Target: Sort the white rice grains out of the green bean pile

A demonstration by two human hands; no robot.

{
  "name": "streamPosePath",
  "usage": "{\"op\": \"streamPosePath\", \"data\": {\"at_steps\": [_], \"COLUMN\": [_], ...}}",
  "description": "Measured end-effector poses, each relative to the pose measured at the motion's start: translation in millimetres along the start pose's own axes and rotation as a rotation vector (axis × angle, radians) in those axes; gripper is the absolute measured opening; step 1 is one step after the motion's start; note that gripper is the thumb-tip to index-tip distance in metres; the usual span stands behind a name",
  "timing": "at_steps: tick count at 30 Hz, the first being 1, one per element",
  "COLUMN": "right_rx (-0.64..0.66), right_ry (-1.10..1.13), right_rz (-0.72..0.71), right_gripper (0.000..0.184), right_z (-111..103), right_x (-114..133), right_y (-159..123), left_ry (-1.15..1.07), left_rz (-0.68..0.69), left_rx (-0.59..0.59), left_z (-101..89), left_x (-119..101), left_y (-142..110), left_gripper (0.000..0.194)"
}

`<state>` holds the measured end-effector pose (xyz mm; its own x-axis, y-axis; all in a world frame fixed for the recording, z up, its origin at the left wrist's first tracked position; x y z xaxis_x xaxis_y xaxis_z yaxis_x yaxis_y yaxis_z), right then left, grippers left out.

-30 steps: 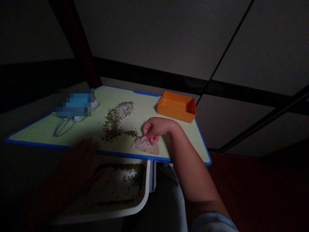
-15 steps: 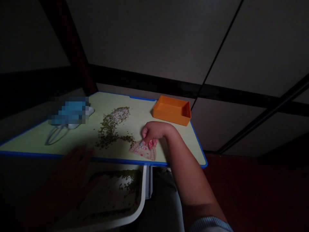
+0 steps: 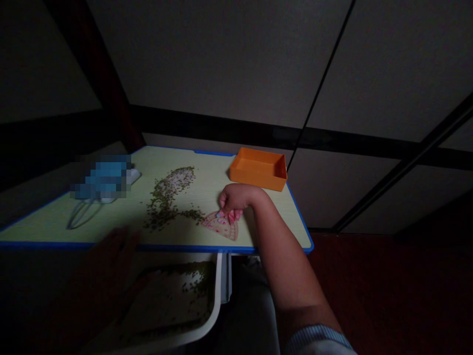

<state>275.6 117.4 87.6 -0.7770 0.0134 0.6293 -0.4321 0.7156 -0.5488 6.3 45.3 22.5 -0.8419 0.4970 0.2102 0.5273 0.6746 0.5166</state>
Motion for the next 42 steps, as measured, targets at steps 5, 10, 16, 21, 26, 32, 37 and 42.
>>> {"op": "streamPosePath", "data": {"at_steps": [5, 10, 16, 21, 26, 32, 37, 42], "right_rx": [0.05, -0.028, -0.079, -0.148, -0.205, -0.052, -0.152, -0.407], "right_ry": [-0.03, -0.059, -0.093, -0.097, -0.073, 0.072, -0.047, -0.282], "right_rz": [0.039, 0.083, 0.121, 0.179, 0.111, -0.006, 0.08, 0.138], "right_gripper": [0.012, 0.011, 0.01, 0.016, 0.009, 0.011, 0.011, 0.01], "right_z": [0.6, -8.3, -16.7, -22.9, -25.6, -11.6, -16.5, -35.8], "right_x": [-3.8, -11.2, -18.7, -26.9, -22.3, -11.9, -17.0, -22.3], "right_y": [-1.5, -5.5, -10.9, -11.5, -13.5, -9.9, -4.1, -11.5], "left_ry": [-0.011, -0.018, -0.015, -0.029, -0.017, -0.034, -0.051, -0.026], "left_rz": [-0.002, 0.005, 0.002, 0.002, 0.008, -0.035, -0.039, -0.012], "left_rx": [-0.001, -0.016, -0.008, 0.004, -0.023, 0.015, -0.018, -0.03], "left_z": [-1.6, -2.2, -1.6, -2.7, -3.1, 4.9, 2.3, -0.5], "left_x": [-0.3, -1.0, -0.8, -1.8, -1.6, 2.4, 2.7, 0.6], "left_y": [-0.1, 0.7, 0.2, 1.2, 1.3, -3.1, -1.8, 0.0], "left_gripper": [0.082, 0.079, 0.082, 0.081, 0.081, 0.081, 0.08, 0.081]}}
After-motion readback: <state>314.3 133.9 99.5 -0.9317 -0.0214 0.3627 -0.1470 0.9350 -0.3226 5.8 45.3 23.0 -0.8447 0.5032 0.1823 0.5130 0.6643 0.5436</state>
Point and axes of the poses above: each hand's wrist, its own y-axis towards the middle knuckle, its own z-axis out of the palm, x = y × z, the point moved 5 cm from there along y, towards the middle knuckle, and after that the axes turned 1 degree about -y, right-handed, at the moved point
